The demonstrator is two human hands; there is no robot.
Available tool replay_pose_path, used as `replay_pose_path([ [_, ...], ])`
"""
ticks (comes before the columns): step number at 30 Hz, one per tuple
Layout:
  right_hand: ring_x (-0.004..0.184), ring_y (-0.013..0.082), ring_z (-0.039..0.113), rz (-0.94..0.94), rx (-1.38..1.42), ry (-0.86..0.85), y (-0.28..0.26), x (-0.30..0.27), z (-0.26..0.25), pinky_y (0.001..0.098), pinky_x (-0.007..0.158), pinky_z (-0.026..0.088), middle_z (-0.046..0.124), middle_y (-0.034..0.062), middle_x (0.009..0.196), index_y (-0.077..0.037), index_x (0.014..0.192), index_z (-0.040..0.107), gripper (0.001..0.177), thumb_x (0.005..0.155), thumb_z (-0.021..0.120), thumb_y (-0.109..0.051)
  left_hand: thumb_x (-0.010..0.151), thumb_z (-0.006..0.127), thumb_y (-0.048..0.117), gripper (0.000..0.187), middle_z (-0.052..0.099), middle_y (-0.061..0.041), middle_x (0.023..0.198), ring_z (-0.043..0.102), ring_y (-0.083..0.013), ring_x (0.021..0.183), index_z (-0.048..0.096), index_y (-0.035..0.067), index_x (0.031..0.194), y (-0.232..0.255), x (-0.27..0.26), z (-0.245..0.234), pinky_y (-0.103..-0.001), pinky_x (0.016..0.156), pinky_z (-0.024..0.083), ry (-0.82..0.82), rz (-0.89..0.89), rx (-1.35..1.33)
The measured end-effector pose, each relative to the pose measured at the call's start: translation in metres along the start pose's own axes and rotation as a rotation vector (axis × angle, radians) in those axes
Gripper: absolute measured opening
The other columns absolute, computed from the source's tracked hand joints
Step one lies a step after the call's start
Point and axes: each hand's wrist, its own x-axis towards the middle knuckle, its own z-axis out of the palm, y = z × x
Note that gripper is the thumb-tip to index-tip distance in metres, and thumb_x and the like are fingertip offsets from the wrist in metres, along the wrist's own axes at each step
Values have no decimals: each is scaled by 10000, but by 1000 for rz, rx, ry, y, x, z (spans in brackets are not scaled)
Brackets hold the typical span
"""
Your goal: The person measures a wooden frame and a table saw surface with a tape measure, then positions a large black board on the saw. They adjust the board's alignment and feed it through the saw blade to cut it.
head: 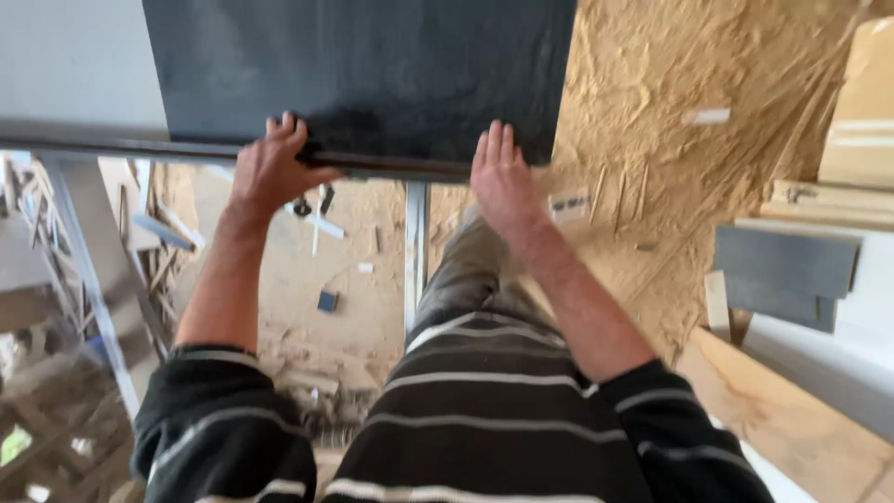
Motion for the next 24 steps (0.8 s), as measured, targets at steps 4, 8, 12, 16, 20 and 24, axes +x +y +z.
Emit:
replay_pose_path([
  [4, 1330, 469, 532, 35, -102, -95, 4, 37, 2, 457, 989, 552, 468, 376, 1469, 139, 1431, 483, 695, 820, 686, -123, 669, 845, 680, 1001, 546, -232, 1497, 648, -382, 1209, 631, -31, 1340, 12, 32, -31, -494, 829, 609, -184, -144, -116],
  [8, 1289, 481, 572, 127, -117, -105, 10, 60, 10, 457, 882, 604, 502, 381, 1431, 129, 1415, 510, 622, 876, 699, -119, 688, 853, 695, 1001, 560, -236, 1478, 611, -395, 1278, 640, -32, 1343, -4, 60, -27, -491, 831, 609, -101, -46, -53],
  [12, 1260, 487, 583, 95, -87, -142, 36, 89, -35, 450, 834, 620, 532, 377, 1400, 126, 1387, 538, 604, 851, 691, -105, 690, 862, 705, 1026, 553, -248, 1464, 602, -383, 1263, 626, -56, 1336, -11, 87, -38, -490, 807, 613, -170, -73, -42],
  [16, 1277, 469, 584, -8, -130, -85, 50, 97, -8, 433, 852, 613, 526, 337, 1448, 77, 1404, 552, 573, 868, 690, -72, 743, 844, 688, 933, 582, -194, 1458, 609, -352, 1307, 647, -13, 1327, -13, 105, -48, -482, 888, 622, -168, -122, -104],
  [20, 1264, 471, 609, 48, -95, -49, 69, 123, -40, 416, 879, 618, 553, 382, 1392, 148, 1392, 557, 591, 863, 687, -82, 666, 871, 688, 1021, 553, -252, 1431, 610, -391, 1219, 630, -69, 1309, -20, 142, -51, -491, 781, 610, -136, -78, -96],
  [24, 1285, 445, 605, 57, -87, -68, 89, 146, -39, 387, 906, 610, 555, 368, 1409, 143, 1410, 530, 604, 871, 656, -98, 695, 882, 681, 985, 572, -259, 1409, 615, -412, 1211, 644, -67, 1289, -25, 170, -60, -483, 819, 600, -69, -52, -100],
])
